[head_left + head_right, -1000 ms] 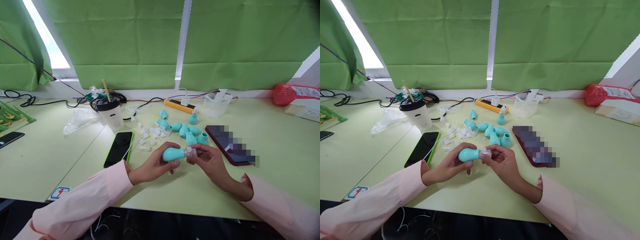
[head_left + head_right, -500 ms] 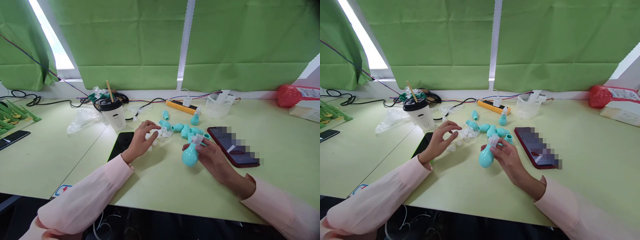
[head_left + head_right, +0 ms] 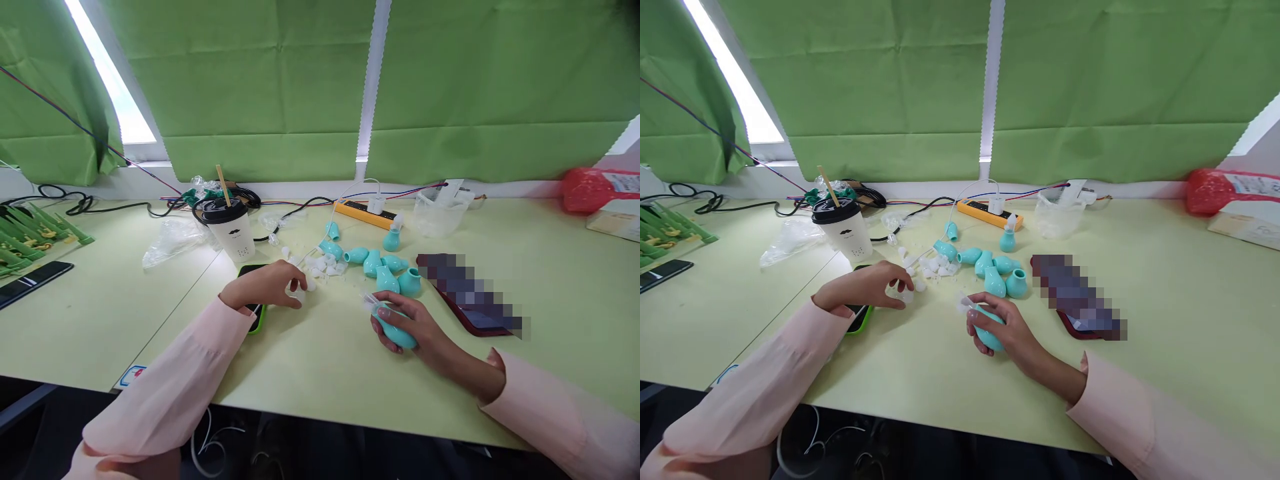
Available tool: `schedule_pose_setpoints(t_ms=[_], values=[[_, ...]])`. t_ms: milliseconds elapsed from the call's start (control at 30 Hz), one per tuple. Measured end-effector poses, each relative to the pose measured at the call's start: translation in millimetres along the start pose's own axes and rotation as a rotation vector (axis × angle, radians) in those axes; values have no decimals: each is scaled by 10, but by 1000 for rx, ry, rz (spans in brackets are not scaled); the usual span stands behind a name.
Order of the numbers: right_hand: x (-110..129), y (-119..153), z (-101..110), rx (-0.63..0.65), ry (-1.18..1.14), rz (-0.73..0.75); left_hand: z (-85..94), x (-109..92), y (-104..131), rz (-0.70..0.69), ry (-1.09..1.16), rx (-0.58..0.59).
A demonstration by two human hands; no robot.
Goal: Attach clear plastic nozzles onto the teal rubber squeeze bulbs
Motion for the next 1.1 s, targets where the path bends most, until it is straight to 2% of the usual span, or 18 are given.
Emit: schedule_pose_setpoints(t_ms=[167, 333, 700, 800, 867, 933, 1000, 1100], values=[[-10, 21, -35, 18, 85, -13, -138, -18, -34, -32, -122, -15], [-9, -14, 13, -36, 96, 12, -103, -107, -62, -115, -168, -104], [-32, -45, 66, -34, 126, 32, -17, -74, -223, -159, -198, -177], [-36, -46, 83, -45, 125, 41, 123, -101, -366, -154, -177, -282], [-45, -48, 90, -54, 122, 35, 248, -85, -484, -109, -236, -411], [-57, -48, 90, -59, 119, 22, 292, -61, -603, -72, -313, -481], [-64, -42, 80, -56, 125, 13, 238, -15, -720, -45, -355, -462], [-67, -26, 60, -44, 135, 9, 78, 68, -837, -33, -343, -340]])
Point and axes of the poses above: each hand's wrist, its own y-axis away from the middle knuckle, its own z-axis out of the back of the hand, x = y × z, the point moved 10 cm from there along -y, towards the middle knuckle, and after that the axes turned 14 degrees about -x, right-handed, at the moved point
